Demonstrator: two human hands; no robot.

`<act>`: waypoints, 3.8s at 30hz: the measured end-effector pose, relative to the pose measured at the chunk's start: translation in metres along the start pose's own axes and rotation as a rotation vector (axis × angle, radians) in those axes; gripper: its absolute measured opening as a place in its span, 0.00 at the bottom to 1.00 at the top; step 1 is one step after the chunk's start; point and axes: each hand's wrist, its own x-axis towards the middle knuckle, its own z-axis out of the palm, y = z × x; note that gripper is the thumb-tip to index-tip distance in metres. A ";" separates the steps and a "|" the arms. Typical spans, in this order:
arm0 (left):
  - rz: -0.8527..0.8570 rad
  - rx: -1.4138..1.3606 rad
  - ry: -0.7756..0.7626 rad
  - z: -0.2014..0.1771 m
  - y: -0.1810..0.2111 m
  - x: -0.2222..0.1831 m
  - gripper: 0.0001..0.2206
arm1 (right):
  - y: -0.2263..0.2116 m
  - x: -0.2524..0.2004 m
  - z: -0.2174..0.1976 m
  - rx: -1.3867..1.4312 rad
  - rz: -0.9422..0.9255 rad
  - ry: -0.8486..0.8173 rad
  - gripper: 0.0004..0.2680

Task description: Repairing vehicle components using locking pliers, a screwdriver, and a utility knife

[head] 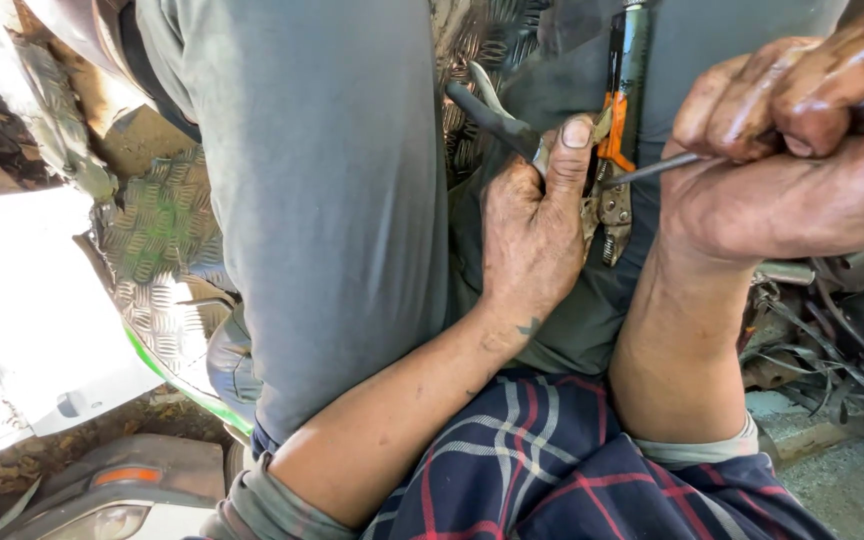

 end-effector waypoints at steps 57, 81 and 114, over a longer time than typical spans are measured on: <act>0.473 0.153 -0.399 -0.021 0.018 -0.013 0.20 | -0.058 -0.022 0.006 -0.472 0.549 0.221 0.14; 0.406 0.333 -0.615 -0.028 0.032 -0.021 0.19 | -0.056 -0.034 0.011 -0.317 0.218 0.158 0.10; 1.178 0.269 -0.370 -0.042 0.042 -0.024 0.08 | -0.043 -0.068 0.018 -0.340 -0.047 0.289 0.12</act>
